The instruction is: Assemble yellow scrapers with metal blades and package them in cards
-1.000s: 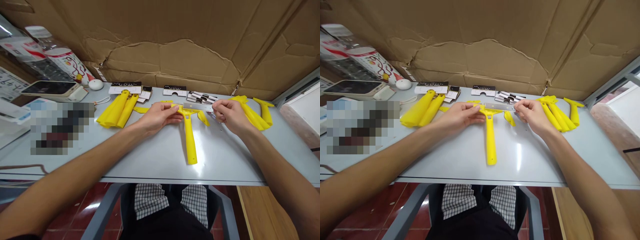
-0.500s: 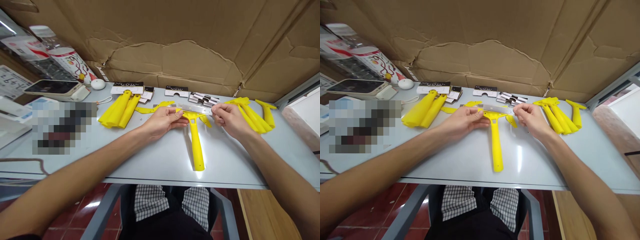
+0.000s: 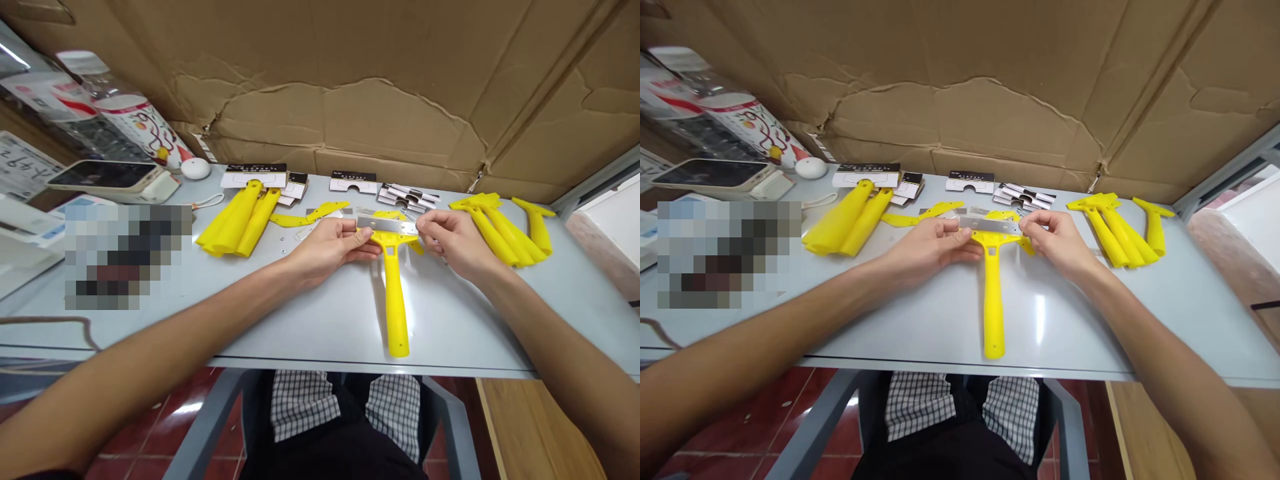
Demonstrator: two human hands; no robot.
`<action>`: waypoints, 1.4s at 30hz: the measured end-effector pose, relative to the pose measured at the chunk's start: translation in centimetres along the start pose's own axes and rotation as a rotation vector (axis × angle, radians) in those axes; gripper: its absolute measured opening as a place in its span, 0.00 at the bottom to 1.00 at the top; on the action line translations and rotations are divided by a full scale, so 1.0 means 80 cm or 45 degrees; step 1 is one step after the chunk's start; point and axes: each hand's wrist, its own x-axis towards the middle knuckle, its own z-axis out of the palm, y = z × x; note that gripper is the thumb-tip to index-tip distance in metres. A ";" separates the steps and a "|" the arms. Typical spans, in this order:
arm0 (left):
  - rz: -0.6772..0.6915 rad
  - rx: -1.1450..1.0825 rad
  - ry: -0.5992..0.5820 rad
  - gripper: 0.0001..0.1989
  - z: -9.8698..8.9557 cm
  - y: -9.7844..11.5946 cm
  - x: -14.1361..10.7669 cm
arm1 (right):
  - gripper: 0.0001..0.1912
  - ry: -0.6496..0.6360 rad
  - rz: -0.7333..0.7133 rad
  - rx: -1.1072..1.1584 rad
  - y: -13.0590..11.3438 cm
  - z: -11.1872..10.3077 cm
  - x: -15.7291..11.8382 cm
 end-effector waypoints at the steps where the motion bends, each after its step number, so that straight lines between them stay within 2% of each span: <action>1: -0.003 0.005 0.004 0.08 0.000 0.000 0.000 | 0.08 0.009 0.001 -0.027 0.000 0.001 0.000; 5: -0.006 0.013 0.022 0.08 0.003 -0.001 0.000 | 0.11 -0.012 0.058 -0.054 0.001 0.004 0.000; 12: -0.033 -0.015 0.163 0.09 0.016 0.001 -0.004 | 0.17 -0.091 0.044 -0.011 0.002 0.009 -0.004; 17: -0.010 0.000 0.160 0.08 0.019 0.000 -0.008 | 0.20 -0.137 0.073 -0.019 0.003 0.012 -0.009; 23: -0.019 0.000 0.126 0.08 0.018 0.000 -0.009 | 0.16 -0.088 0.107 0.119 0.006 0.013 -0.007; 28: -0.057 -0.013 0.235 0.11 0.019 0.007 -0.008 | 0.16 -0.064 0.096 0.128 0.006 0.014 -0.008; 32: -0.011 0.022 0.283 0.10 0.018 0.008 -0.006 | 0.19 -0.069 0.121 0.136 0.004 0.015 -0.010; 42: 0.078 0.065 0.257 0.12 0.017 0.005 -0.008 | 0.21 -0.063 0.135 0.221 0.002 0.019 -0.011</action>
